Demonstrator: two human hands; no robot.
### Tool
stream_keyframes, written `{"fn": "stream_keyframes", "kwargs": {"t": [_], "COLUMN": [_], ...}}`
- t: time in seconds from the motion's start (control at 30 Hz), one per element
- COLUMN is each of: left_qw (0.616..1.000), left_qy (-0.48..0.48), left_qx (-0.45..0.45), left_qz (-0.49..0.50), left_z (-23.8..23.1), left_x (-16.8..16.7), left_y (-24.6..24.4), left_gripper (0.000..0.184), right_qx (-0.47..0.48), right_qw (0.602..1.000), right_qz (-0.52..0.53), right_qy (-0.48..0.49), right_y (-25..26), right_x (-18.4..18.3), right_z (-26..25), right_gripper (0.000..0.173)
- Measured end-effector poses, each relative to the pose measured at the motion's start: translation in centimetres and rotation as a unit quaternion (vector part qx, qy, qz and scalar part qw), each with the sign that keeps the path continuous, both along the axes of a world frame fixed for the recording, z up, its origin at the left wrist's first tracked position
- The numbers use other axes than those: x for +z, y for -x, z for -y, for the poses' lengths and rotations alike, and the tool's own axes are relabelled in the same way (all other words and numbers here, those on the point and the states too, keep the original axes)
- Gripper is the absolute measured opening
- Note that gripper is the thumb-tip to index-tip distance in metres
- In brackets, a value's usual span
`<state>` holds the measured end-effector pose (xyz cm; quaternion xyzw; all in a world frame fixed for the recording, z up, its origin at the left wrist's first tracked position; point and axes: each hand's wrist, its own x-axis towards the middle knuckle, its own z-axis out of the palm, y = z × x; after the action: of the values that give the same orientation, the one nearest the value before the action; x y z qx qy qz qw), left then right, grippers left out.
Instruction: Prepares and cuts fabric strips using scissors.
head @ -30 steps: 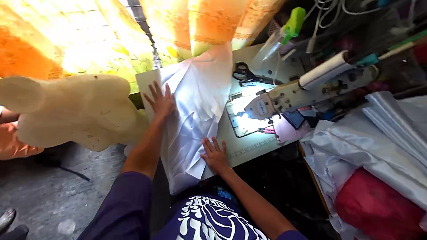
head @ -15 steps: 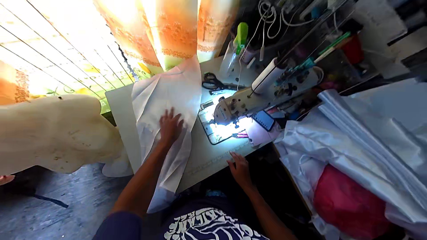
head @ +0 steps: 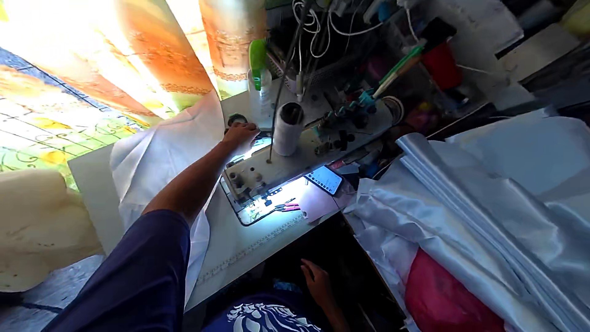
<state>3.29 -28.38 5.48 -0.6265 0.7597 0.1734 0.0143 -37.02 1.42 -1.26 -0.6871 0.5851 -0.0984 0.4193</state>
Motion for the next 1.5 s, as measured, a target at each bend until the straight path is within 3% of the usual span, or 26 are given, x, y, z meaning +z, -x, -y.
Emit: {"fn": "stream_keyframes", "kwargs": {"t": [0.2, 0.43, 0.6, 0.73, 0.93, 1.1, 1.2, 1.33, 1.5], "left_qw": [0.999, 0.996, 0.997, 0.998, 0.998, 0.996, 0.989, 0.942, 0.808], "left_qy": [-0.036, -0.082, -0.072, -0.05, -0.058, -0.074, -0.062, -0.016, 0.032], "left_qx": [0.029, 0.037, 0.039, 0.047, 0.031, 0.044, 0.081, 0.174, 0.34], "left_qz": [0.018, 0.02, 0.011, 0.009, -0.016, -0.038, -0.106, -0.286, -0.481], "left_z": [0.5, 0.5, 0.8, 0.7, -0.3, -2.1, -4.8, -11.8, -24.0], "left_x": [2.6, 4.2, 2.2, -0.2, -0.8, 2.4, 3.6, 5.2, 5.7], "left_y": [1.4, 2.4, 2.0, 1.3, 1.1, -0.2, -2.6, -5.4, -3.2], "left_gripper": [0.044, 0.038, 0.039, 0.049, 0.047, 0.037, 0.029, 0.025, 0.03], "right_qx": [0.005, -0.002, -0.008, -0.01, -0.012, -0.011, 0.001, 0.057, 0.113], "right_qw": [1.0, 0.999, 0.999, 0.999, 0.999, 1.0, 0.999, 0.996, 0.963], "right_qz": [0.021, 0.017, 0.015, 0.017, 0.014, 0.022, 0.033, 0.069, 0.22], "right_qy": [-0.018, -0.036, -0.034, -0.035, -0.034, -0.016, 0.002, 0.01, -0.107], "right_y": [0.7, 1.3, 1.8, 2.0, 2.0, 1.6, 1.0, -1.3, -9.7], "right_x": [-0.8, -0.4, -0.5, -0.4, -0.3, 0.0, 0.2, 1.6, 5.4], "right_z": [0.7, 1.6, 1.2, 0.6, 0.5, 0.7, 0.8, 1.6, 3.9], "right_gripper": [0.031, 0.033, 0.031, 0.029, 0.029, 0.03, 0.029, 0.03, 0.039]}}
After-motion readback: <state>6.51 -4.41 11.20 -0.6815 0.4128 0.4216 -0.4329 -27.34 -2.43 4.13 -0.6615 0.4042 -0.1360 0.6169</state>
